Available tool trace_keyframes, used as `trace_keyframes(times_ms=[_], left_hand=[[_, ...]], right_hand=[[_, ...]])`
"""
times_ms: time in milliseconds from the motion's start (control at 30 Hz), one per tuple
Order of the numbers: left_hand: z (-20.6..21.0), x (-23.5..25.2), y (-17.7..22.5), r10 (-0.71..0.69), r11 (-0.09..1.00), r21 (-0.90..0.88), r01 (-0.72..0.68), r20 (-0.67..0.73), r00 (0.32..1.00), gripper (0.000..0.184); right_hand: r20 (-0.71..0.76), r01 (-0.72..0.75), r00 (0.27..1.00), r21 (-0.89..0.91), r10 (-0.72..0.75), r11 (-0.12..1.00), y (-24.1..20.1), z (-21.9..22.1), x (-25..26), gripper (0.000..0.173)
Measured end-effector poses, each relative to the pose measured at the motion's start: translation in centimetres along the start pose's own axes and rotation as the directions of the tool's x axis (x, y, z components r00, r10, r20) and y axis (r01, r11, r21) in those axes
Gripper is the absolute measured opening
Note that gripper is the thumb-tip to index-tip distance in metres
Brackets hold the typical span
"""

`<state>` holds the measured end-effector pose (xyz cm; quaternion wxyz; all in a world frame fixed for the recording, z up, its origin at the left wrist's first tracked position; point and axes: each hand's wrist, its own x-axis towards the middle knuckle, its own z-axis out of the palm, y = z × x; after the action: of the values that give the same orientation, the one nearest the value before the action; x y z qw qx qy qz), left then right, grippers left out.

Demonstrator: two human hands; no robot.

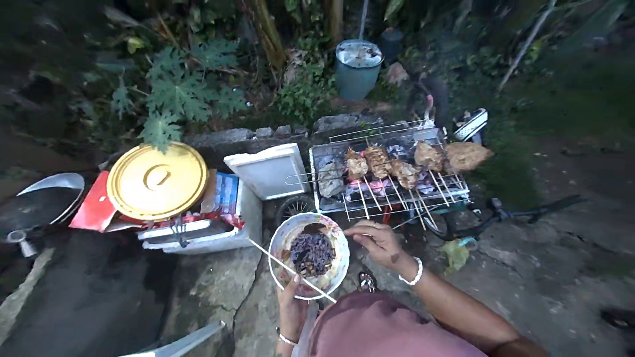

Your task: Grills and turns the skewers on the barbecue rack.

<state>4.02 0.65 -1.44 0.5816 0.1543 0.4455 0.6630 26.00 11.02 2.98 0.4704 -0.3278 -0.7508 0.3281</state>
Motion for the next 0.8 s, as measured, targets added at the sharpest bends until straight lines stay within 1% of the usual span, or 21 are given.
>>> trace_keyframes(times_ms=[33,100,133,233,267,367,500,567,633,700,767,800], left_hand=[[-0.1,0.1,-0.1,0.005,1.000,-0.008,-0.005,0.006,1.000,0.037],[0.0,0.2,-0.1,0.011,1.000,-0.012,-0.011,0.013,1.000,0.045],[0.1,0.2,-0.1,0.010,1.000,-0.006,-0.010,0.015,1.000,0.046],[0.7,0.1,0.2,0.010,1.000,0.021,-0.010,0.005,1.000,0.042],[0.8,0.1,0.2,0.015,0.999,0.033,-0.015,-0.003,1.000,0.041],[0.9,0.2,0.2,0.008,0.998,0.058,-0.007,-0.030,1.000,0.045],[0.9,0.3,0.2,0.003,0.999,0.050,-0.001,-0.040,0.999,0.058],[0.8,0.3,0.1,0.009,0.999,0.031,-0.008,-0.040,0.999,0.059],[0.9,0.4,0.2,0.006,1.000,0.015,-0.005,-0.047,0.999,0.054],[0.9,0.4,0.2,0.006,1.000,-0.002,-0.007,-0.061,0.998,0.048],[0.8,0.3,0.1,0.013,1.000,-0.008,-0.014,-0.072,0.997,0.048],[0.8,0.4,0.0,0.021,1.000,-0.010,-0.022,-0.080,0.997,0.044]], right_hand=[[0.014,0.046,0.999,-0.030,-0.046,0.998,0.2,-0.2,-0.2,0.030],[0.038,0.043,0.998,-0.045,-0.041,0.998,0.4,-0.4,-0.5,0.030],[0.018,0.019,1.000,-0.035,-0.018,0.999,0.5,-0.4,-0.7,0.030],[-0.100,-0.047,0.994,-0.020,0.045,0.999,0.9,0.0,-0.9,0.028],[-0.103,-0.067,0.993,-0.027,0.064,0.997,0.9,0.2,-1.0,0.028],[-0.085,-0.149,0.985,-0.014,0.147,0.989,0.5,0.6,-1.4,0.029],[-0.153,-0.303,0.938,0.074,0.311,0.950,0.0,1.2,-1.4,0.027],[-0.181,-0.409,0.877,0.208,0.446,0.888,-0.5,1.6,-1.2,0.023],[-0.208,-0.477,0.788,0.390,0.580,0.788,-0.7,1.7,-0.7,0.023],[-0.212,-0.491,0.693,0.562,0.689,0.666,-0.8,1.4,-0.1,0.027],[-0.196,-0.482,0.621,0.669,0.759,0.566,-1.0,0.8,0.7,0.031],[-0.194,-0.470,0.590,0.707,0.784,0.529,-1.1,0.4,1.1,0.032]])
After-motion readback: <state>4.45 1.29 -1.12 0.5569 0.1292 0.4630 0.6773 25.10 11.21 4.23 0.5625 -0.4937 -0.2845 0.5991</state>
